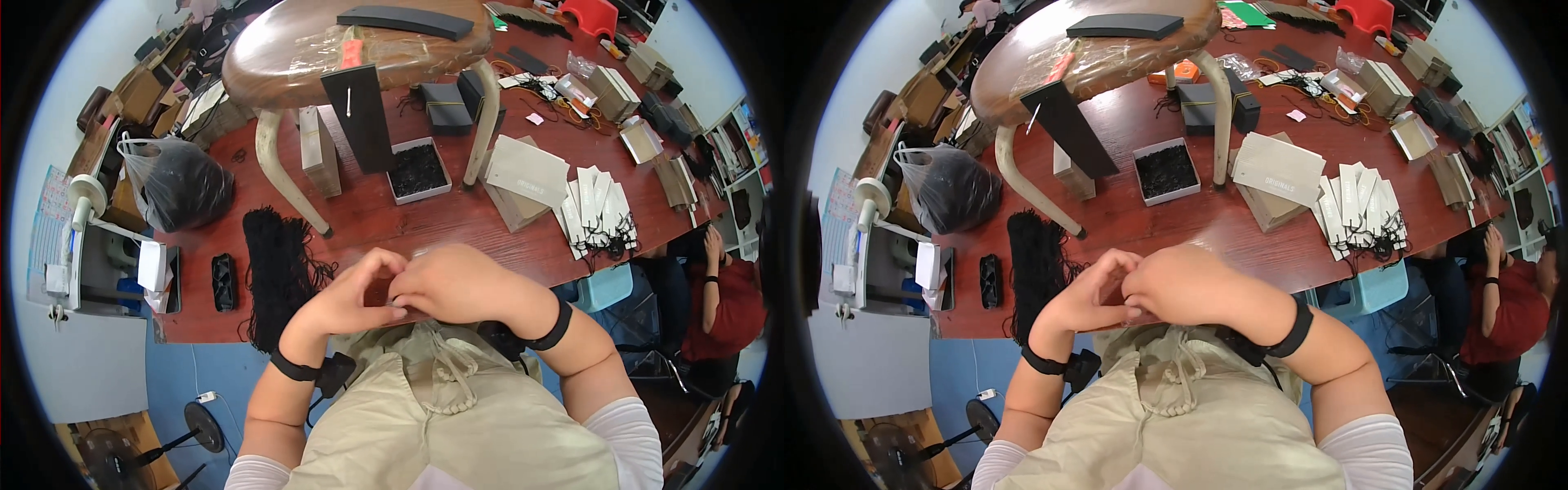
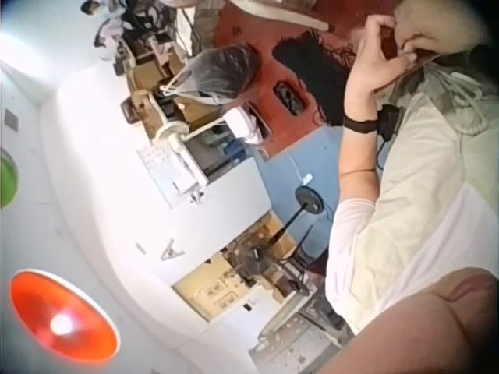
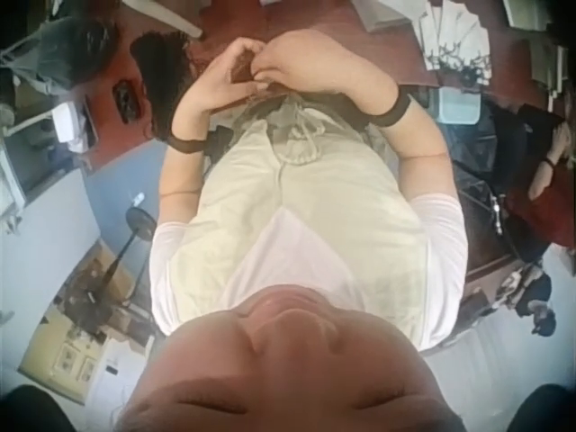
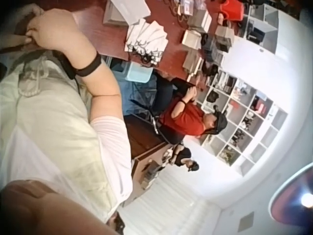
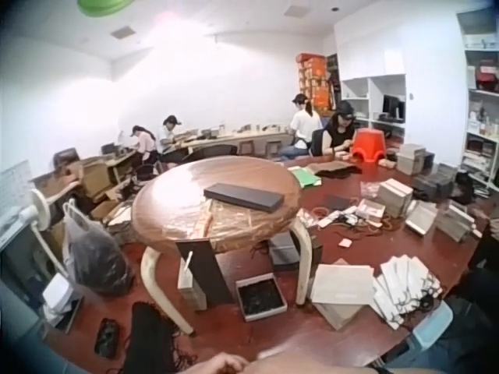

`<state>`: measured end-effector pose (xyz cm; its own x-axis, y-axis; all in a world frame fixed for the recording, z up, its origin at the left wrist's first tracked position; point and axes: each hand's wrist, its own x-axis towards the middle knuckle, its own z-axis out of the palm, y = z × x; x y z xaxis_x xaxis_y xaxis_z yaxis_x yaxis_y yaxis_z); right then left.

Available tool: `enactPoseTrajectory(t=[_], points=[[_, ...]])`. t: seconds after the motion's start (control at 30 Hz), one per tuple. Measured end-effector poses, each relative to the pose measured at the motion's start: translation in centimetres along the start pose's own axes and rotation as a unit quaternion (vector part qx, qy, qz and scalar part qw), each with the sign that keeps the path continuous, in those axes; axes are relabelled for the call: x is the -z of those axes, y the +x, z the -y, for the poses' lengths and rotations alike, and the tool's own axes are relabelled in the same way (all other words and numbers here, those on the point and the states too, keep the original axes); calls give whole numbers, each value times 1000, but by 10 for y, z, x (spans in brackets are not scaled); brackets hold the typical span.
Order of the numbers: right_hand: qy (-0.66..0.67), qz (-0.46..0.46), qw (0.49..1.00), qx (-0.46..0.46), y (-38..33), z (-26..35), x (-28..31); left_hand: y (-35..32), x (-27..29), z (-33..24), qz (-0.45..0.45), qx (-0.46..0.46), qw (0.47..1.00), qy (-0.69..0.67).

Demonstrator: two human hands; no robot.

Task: Manually assembling product tags by threading black cords through precut holes and organizing them.

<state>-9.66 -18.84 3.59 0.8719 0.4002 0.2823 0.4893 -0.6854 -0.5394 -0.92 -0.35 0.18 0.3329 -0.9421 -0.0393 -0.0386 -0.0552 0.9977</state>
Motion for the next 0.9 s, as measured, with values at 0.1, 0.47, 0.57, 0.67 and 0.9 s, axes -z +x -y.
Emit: enactPoseTrajectory(t=[0.1, 0.47, 0.57, 0.67, 0.9], points=[[-39, 116, 984, -129, 7, 12, 1, 4, -11, 5, -5, 34, 986, -161], [-386, -255, 836, -296, -56, -79, 46, -12, 9, 20, -71, 163, 954, -242], [-385, -234, 848, -280, -70, -95, 40, -13, 11, 21, -72, 172, 955, -230], [-410, -231, 840, -268, -69, -94, 34, -15, 11, 24, -67, 176, 954, -233], [-398, -290, 834, -247, -69, -97, 33, -20, 7, 15, -104, 161, 956, -222]])
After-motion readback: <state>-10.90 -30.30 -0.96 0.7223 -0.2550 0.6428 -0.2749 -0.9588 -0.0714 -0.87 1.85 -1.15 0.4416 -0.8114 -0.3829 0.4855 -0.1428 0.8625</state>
